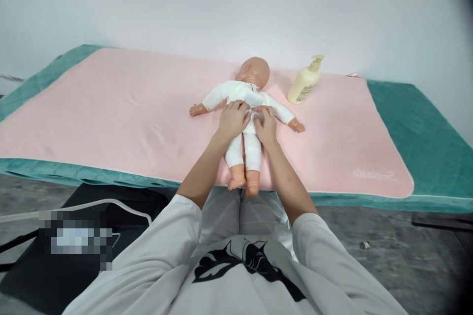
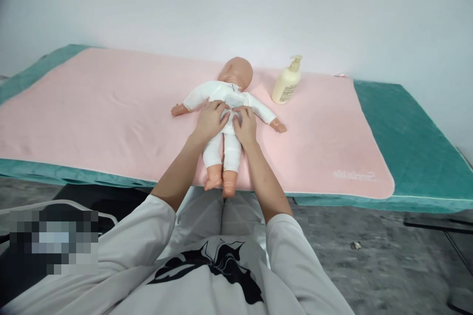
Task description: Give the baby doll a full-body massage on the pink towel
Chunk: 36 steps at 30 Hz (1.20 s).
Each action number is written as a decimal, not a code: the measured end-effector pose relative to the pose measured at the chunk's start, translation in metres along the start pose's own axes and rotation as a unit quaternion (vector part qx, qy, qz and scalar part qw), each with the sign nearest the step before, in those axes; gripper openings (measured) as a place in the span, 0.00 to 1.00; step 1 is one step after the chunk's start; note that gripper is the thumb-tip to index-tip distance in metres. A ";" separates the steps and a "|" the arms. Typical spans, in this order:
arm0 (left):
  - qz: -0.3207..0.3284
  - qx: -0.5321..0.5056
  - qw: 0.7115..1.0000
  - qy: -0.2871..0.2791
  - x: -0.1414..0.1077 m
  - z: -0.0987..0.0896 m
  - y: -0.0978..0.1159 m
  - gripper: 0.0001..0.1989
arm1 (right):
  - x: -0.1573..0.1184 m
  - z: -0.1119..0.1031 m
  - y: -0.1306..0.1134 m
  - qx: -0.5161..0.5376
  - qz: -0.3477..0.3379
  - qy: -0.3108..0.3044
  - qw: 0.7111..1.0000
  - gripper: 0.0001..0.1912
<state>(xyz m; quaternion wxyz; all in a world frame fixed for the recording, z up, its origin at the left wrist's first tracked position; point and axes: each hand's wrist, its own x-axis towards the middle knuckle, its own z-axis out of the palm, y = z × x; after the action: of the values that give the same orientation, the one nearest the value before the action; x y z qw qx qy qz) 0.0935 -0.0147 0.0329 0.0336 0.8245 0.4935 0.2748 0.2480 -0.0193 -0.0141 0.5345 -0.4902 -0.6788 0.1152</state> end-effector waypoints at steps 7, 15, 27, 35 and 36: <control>0.007 -0.008 1.000 0.004 0.000 0.002 -0.001 0.15 | -0.001 0.000 0.002 -0.004 -0.001 -0.001 1.000 0.11; 0.027 -0.003 0.999 -0.016 0.008 -0.007 -0.001 0.17 | 0.005 -0.001 0.002 0.018 -0.010 0.003 1.000 0.11; 0.019 0.026 0.999 -0.041 0.024 -0.003 0.004 0.21 | 0.026 0.000 0.012 0.011 -0.006 -0.062 0.998 0.16; 0.027 0.027 0.999 -0.039 0.024 0.000 0.003 0.19 | 0.024 -0.001 0.004 0.009 0.011 -0.065 0.998 0.15; 0.027 0.027 0.998 -0.040 0.024 0.000 0.003 0.19 | 0.025 -0.001 0.005 0.009 0.009 -0.066 0.998 0.16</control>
<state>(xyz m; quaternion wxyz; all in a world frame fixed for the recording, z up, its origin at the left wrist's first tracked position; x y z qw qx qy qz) 0.1043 0.0041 0.0439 0.0230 0.8484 0.4766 0.2291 0.2530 0.0023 -0.0022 0.4921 -0.4829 -0.7068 0.1586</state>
